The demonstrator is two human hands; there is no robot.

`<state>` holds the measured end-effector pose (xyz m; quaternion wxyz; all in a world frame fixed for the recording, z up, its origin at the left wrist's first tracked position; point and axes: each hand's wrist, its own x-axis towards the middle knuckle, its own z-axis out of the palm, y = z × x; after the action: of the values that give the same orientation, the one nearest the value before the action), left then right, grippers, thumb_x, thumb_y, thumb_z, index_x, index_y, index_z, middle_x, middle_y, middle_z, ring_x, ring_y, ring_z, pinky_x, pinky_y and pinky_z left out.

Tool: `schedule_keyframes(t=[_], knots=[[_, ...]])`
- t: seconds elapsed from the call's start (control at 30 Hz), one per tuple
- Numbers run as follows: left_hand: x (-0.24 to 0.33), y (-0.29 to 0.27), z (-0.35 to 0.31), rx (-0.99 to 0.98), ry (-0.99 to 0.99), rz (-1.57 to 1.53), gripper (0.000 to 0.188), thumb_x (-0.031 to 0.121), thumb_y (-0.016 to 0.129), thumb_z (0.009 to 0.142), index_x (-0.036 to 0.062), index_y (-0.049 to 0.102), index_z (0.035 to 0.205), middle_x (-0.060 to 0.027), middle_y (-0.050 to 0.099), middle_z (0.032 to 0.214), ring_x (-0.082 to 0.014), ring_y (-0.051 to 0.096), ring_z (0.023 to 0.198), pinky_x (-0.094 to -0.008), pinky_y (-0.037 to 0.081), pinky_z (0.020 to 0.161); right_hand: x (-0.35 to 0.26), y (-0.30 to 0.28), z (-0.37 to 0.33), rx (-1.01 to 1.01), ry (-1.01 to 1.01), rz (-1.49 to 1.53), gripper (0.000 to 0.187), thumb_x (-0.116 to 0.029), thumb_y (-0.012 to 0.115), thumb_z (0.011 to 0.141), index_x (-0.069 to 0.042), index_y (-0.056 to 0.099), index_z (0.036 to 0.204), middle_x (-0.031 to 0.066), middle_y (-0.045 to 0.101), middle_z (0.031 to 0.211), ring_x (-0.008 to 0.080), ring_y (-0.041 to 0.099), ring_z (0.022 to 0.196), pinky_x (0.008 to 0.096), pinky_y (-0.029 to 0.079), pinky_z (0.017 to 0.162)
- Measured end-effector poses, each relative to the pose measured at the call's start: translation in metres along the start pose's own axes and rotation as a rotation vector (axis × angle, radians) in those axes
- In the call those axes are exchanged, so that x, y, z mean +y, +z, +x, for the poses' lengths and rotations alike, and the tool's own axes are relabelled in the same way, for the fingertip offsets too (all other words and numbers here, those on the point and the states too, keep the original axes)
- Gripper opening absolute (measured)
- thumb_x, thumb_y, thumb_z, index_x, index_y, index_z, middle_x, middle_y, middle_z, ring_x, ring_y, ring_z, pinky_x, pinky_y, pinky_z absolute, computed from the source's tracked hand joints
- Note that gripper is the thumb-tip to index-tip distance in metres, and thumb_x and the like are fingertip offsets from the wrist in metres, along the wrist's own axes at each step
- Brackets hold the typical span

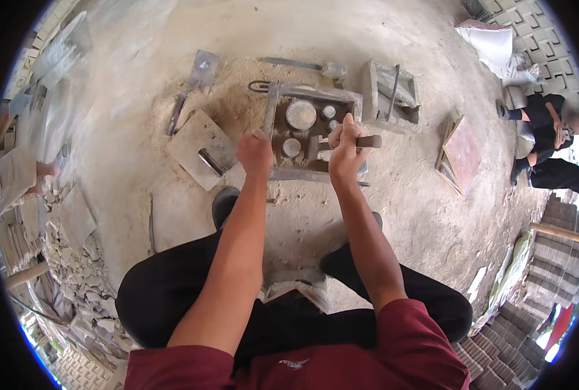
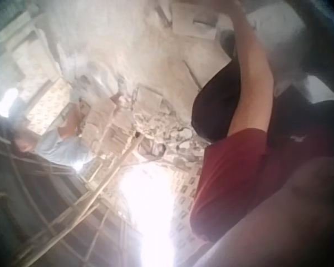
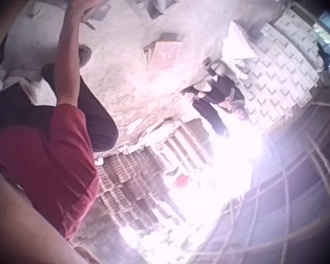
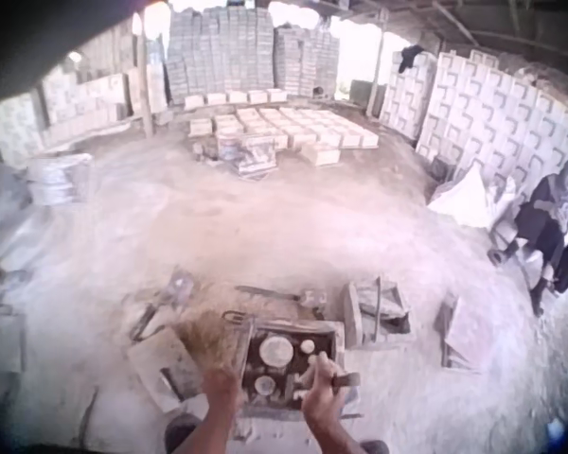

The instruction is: The person cleans debris from around a metal mold on the floor and then uses a wooden handle to strike the metal sides of the mold to loosen and settle the contents.

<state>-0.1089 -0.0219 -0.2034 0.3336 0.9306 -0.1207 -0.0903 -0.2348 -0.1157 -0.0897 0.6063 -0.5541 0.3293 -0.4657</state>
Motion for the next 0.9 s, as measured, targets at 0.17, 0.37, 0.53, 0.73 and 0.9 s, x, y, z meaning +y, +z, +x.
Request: schedule_keyframes(t=[0.17,0.37,0.53,0.73,0.9], knots=[[-0.007,0.002,0.006,0.017,-0.013,0.058,0.043,0.028,0.035,0.092,0.0004,0.067,0.082,-0.0247,0.065,0.085,-0.0451,0.061,0.082,-0.0553,0.047,0.077,0.000,0.014,-0.002,-0.156,0.115,0.052,0.042,-0.019,0.048,0.099,-0.008,0.043,0.058,-0.0050,0.039,0.052,0.0037,0.032,0.047,0.0243,0.024,0.043],[0.006,0.007,-0.005,0.035,0.025,0.042,0.044,0.029,0.035,0.093,-0.0012,0.065,0.085,-0.0251,0.064,0.085,-0.0454,0.060,0.084,-0.0556,0.046,0.075,0.018,-0.007,0.032,-0.557,-0.065,-0.185,0.041,-0.017,0.049,0.096,-0.009,0.042,0.057,-0.0045,0.036,0.052,0.0068,0.030,0.047,0.0256,0.026,0.046],[-0.030,0.021,0.013,0.079,0.051,-0.012,0.042,0.029,0.036,0.093,-0.0011,0.065,0.087,-0.0251,0.064,0.090,-0.0456,0.060,0.087,-0.0538,0.046,0.077,-0.019,0.021,0.063,-0.632,0.228,-0.013,0.048,-0.022,0.047,0.099,-0.012,0.035,0.054,-0.0059,0.032,0.051,0.0061,0.026,0.046,0.0264,0.021,0.044],[-0.026,0.020,0.040,0.328,0.120,-0.376,0.037,0.026,0.039,0.092,-0.0011,0.064,0.089,-0.0225,0.064,0.092,-0.0427,0.058,0.092,-0.0488,0.044,0.083,-0.006,0.020,0.059,-0.838,-0.028,-0.149,0.043,-0.019,0.044,0.093,-0.009,0.033,0.053,-0.0030,0.032,0.051,0.0091,0.028,0.047,0.0288,0.024,0.044],[0.033,-0.015,0.044,0.141,0.441,-0.261,0.026,0.018,0.050,0.084,0.0026,0.063,0.101,-0.0187,0.062,0.101,-0.0392,0.056,0.097,-0.0466,0.042,0.086,-0.026,0.007,0.115,-1.166,-0.358,-0.669,0.036,-0.029,0.047,0.092,-0.004,0.056,0.068,0.0115,0.057,0.077,0.0260,0.057,0.081,0.0407,0.040,0.083]])
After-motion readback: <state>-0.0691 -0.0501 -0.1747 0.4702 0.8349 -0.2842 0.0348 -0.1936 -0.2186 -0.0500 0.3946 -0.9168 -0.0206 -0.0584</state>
